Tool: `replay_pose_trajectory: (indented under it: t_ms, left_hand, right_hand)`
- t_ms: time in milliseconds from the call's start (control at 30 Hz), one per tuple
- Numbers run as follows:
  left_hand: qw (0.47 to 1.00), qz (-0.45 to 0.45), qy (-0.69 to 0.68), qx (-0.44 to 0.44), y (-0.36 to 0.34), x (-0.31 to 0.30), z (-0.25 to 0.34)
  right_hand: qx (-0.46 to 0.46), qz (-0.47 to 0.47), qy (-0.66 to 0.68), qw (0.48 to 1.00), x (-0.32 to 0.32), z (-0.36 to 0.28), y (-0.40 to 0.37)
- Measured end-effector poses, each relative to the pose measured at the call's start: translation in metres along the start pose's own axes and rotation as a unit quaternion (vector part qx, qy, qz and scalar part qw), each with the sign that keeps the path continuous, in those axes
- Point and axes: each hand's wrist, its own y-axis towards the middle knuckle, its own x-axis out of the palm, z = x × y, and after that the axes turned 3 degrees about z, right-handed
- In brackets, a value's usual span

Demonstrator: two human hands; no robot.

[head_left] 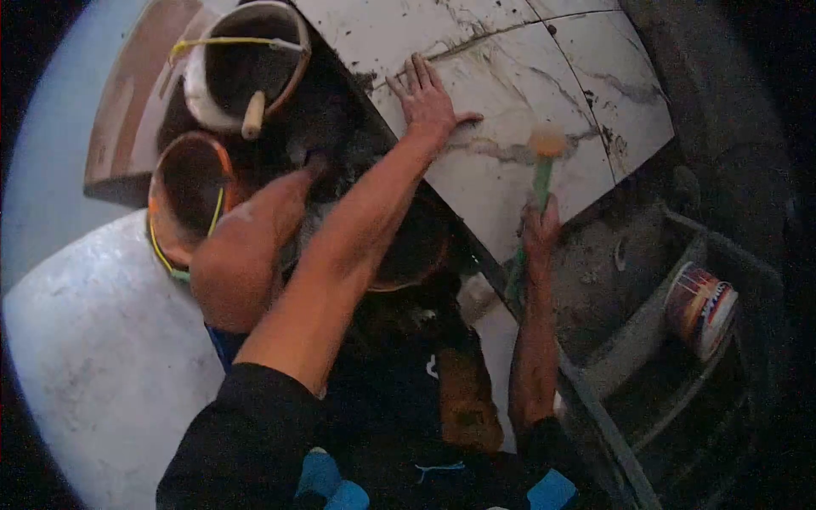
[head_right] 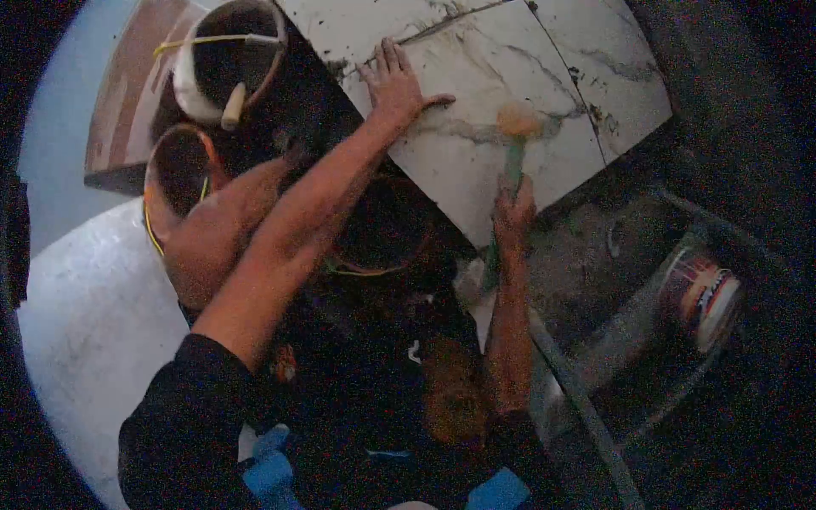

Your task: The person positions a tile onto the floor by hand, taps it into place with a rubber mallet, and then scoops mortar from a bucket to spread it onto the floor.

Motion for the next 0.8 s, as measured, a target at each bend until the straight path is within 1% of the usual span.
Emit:
replay_pose_trajectory:
  t_ms: [33,67,100,133,167,200,233,267,300,333,367,400,433,467,500,533,567,600,633,667,700,733,767,800]
  left_hand:
    - [0.997,-0.066,0.016,-0.02,0.003,-0.002,0.001]
    - [0.997,-0.067,0.01,-0.034,0.008,-0.006,-0.005]
    - [0.999,-0.035,-0.008,-0.002,0.011,-0.011,-0.013]
    - [0.999,-0.002,-0.025,0.035,0.013,-0.021,-0.023]
    - [0.999,-0.012,-0.028,0.029,0.013,-0.036,-0.03]
    - [0.997,-0.048,0.004,0.057,0.017,-0.057,-0.039]
    - [0.993,-0.08,0.034,0.086,0.024,-0.081,-0.046]
    - [0.993,-0.081,0.032,0.079,0.026,-0.116,-0.051]
    - [0.97,-0.193,0.001,0.146,0.02,-0.161,-0.054]
    - [0.929,-0.304,-0.032,0.208,-0.002,-0.19,-0.056]
    - [0.93,-0.285,-0.037,0.229,-0.027,-0.204,-0.059]
    - [0.931,-0.264,-0.04,0.25,-0.05,-0.218,-0.06]
    - [0.93,-0.266,-0.049,0.25,-0.079,-0.226,-0.054]
    - [0.928,-0.269,-0.061,0.249,-0.11,-0.23,-0.044]
    - [0.917,-0.309,-0.086,0.235,-0.134,-0.231,-0.036]
    - [0.883,-0.365,-0.105,0.276,-0.16,-0.224,-0.033]
    - [0.839,-0.428,-0.148,0.303,-0.178,-0.221,-0.033]
    - [0.757,-0.558,-0.118,0.318,-0.181,-0.225,-0.022]
    - [0.76,-0.547,-0.05,0.348,-0.197,-0.222,-0.013]
    - [0.76,-0.534,0.026,0.37,-0.209,-0.219,-0.007]
    - [0.75,-0.545,0.005,0.375,-0.212,-0.221,-0.007]
    - [0.737,-0.557,-0.021,0.382,-0.211,-0.224,-0.009]
    - [0.744,-0.551,-0.017,0.378,-0.202,-0.229,-0.014]
    - [0.736,-0.565,-0.04,0.37,-0.194,-0.235,-0.014]
  right_hand:
    - [-0.005,-0.007,-0.012,1.0,-0.003,0.016,-0.006]
    - [-0.058,0.117,0.022,0.991,-0.005,0.051,-0.014]
    - [-0.106,0.234,0.058,0.965,-0.012,0.082,-0.022]
    - [-0.106,0.225,0.05,0.967,-0.021,0.096,-0.027]
    - [-0.016,0.27,0.007,0.963,-0.032,0.11,-0.036]
    - [0.07,0.312,-0.036,0.947,-0.044,0.125,-0.043]
    - [0.069,0.308,-0.042,0.948,-0.054,0.139,-0.045]
    - [0.131,0.321,-0.108,0.932,-0.062,0.154,-0.043]
    - [0.189,0.332,-0.168,0.909,-0.065,0.173,-0.034]
    - [0.185,0.327,-0.17,0.911,-0.074,0.217,-0.022]
    - [0.173,0.322,-0.185,0.912,-0.084,0.27,-0.008]
    - [0.164,0.319,-0.191,0.914,-0.084,0.278,-0.002]
    - [0.155,0.316,-0.197,0.915,-0.084,0.285,0.003]
    - [0.142,0.306,-0.203,0.919,-0.088,0.272,0.001]
    - [0.128,0.298,-0.209,0.922,-0.094,0.253,-0.001]
    - [0.115,0.291,-0.217,0.925,-0.103,0.234,-0.005]
    - [0.096,0.284,-0.221,0.928,-0.106,0.205,-0.005]
    - [0.077,0.28,-0.216,0.932,-0.093,0.17,-0.001]
    - [0.058,0.275,-0.211,0.936,-0.081,0.135,0.004]
    - [-0.033,0.286,-0.175,0.941,-0.056,0.096,0.003]
    - [-0.119,0.298,-0.136,0.937,-0.03,0.054,-0.003]
    - [-0.11,0.198,-0.019,0.974,-0.002,0.004,-0.006]
    - [-0.099,0.093,0.093,0.986,0.029,-0.051,-0.007]
    - [-0.166,0.038,0.012,0.985,0.06,-0.083,0.0]
